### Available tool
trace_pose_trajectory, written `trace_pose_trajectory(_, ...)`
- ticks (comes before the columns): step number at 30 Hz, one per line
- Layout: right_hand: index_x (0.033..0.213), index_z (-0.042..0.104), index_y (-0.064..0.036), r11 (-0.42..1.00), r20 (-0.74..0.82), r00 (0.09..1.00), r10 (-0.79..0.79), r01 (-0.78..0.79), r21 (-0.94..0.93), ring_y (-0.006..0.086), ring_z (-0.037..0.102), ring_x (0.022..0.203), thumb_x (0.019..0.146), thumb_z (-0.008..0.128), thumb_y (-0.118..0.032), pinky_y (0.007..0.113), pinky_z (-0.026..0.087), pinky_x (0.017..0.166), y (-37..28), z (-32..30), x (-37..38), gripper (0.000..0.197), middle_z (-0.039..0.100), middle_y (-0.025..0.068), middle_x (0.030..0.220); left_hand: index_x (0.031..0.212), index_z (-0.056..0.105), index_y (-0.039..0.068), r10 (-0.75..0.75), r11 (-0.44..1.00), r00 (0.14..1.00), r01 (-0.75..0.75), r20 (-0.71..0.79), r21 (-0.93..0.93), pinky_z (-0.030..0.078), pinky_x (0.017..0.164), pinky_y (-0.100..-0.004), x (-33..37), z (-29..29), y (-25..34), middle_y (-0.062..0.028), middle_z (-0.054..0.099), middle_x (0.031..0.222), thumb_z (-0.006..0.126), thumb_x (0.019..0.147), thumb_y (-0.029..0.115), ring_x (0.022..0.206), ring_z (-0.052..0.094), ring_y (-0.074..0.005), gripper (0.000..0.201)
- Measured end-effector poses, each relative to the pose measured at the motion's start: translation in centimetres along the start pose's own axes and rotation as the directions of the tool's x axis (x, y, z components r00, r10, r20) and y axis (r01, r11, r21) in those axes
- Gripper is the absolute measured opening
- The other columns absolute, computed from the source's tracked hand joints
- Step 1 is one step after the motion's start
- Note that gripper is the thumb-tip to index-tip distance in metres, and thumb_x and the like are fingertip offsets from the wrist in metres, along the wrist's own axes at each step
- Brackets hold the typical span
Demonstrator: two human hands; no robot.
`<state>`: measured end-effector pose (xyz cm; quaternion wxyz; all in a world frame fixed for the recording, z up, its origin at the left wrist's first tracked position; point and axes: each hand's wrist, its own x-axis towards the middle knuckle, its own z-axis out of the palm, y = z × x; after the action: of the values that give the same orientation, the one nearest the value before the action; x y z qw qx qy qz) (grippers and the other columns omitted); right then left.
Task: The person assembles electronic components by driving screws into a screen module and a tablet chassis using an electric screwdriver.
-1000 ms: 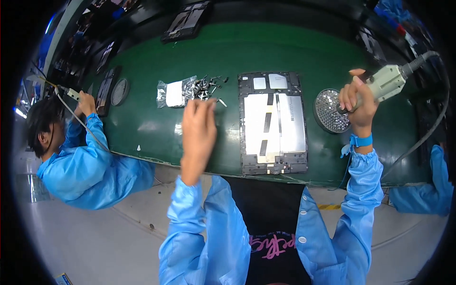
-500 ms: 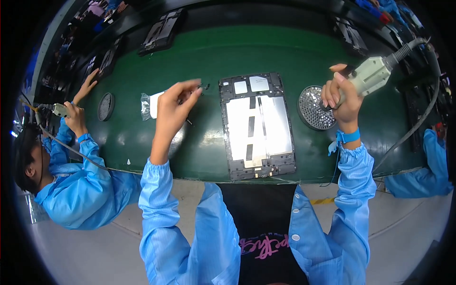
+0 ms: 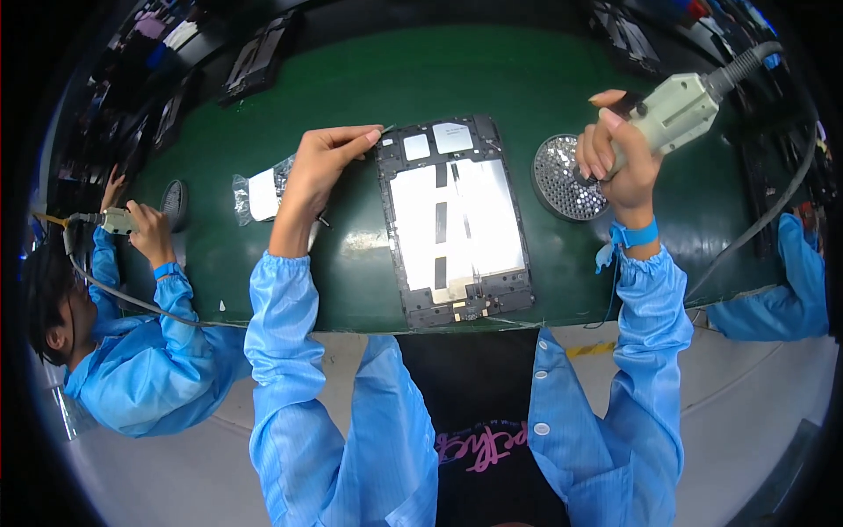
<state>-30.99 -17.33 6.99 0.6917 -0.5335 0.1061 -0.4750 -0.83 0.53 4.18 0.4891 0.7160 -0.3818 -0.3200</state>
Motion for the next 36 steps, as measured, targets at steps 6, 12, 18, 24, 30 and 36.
trace_pose_trajectory(6,0.102,0.06,0.0079,0.999,0.028,1.0,-0.007,0.006,0.033,0.0123,0.043,0.039,0.089,0.057,-0.003,0.029,0.039,0.04,-0.3,-0.3,0.1,0.017,0.043,0.0022,0.051,0.113,0.072,-0.001,-0.02,0.999,0.996,0.017,0.085,0.044,0.048,0.074,-0.0219,0.5,-0.1,0.1,-0.0089,0.073,0.097,0.071,0.09,0.015,0.082,0.06,-0.0097,0.027)
trace_pose_trajectory(12,0.101,0.06,0.0082,1.0,0.039,0.999,-0.001,0.0,0.019,0.0121,0.044,0.039,0.088,0.06,-0.004,0.029,0.04,0.04,-0.4,0.0,0.1,0.017,0.044,0.0024,0.051,0.112,0.072,-0.002,0.084,0.991,0.996,-0.084,0.004,0.107,0.05,0.074,-0.022,0.2,0.7,-0.4,-0.008,0.073,0.093,0.07,0.092,0.016,0.079,0.059,-0.0092,0.027)
trace_pose_trajectory(18,0.101,0.058,0.0078,0.999,0.07,0.997,0.032,-0.033,0.005,0.0133,0.043,0.038,0.089,0.056,-0.004,0.03,0.039,0.039,0.6,1.0,0.8,0.017,0.043,0.003,0.05,0.112,0.071,-0.003,0.032,0.999,0.999,-0.032,0.038,0.01,0.049,0.079,-0.0231,-0.2,0.0,-0.9,-0.0062,0.072,0.096,0.07,0.092,0.018,0.084,0.061,-0.01,0.028)
trace_pose_trajectory(24,0.105,0.056,0.006,0.995,0.076,0.992,0.097,-0.098,0.011,0.0127,0.039,0.038,0.09,0.052,-0.006,0.031,0.039,0.04,2.2,4.0,2.6,0.019,0.039,0.002,0.049,0.111,0.071,-0.003,-0.018,0.999,0.994,0.022,0.107,-0.037,0.049,0.079,-0.0231,0.2,-0.4,-1.6,-0.0082,0.072,0.095,0.07,0.091,0.015,0.084,0.061,-0.0109,0.027)
trace_pose_trajectory(30,0.103,0.055,0.0068,0.977,0.164,0.964,0.209,-0.212,0.005,0.014,0.038,0.037,0.092,0.054,-0.009,0.032,0.038,0.039,3.6,9.7,4.5,0.02,0.038,0.0023,0.049,0.114,0.07,-0.004,-0.009,0.999,0.994,0.014,0.109,-0.045,0.052,0.076,-0.0236,0.1,-0.5,-1.8,-0.0088,0.072,0.093,0.068,0.093,0.016,0.082,0.064,-0.0114,0.029)
trace_pose_trajectory(36,0.095,0.06,0.0042,0.973,0.238,0.945,0.226,-0.231,-0.008,0.0142,0.042,0.037,0.09,0.06,-0.01,0.031,0.04,0.039,6.4,16.5,6.8,0.015,0.042,0.0035,0.049,0.11,0.071,-0.005,0.054,0.998,0.992,-0.05,0.112,-0.038,0.052,0.075,-0.0247,0.4,-0.7,-2.6,-0.01,0.073,0.09,0.067,0.092,0.015,0.08,0.064,-0.011,0.027)
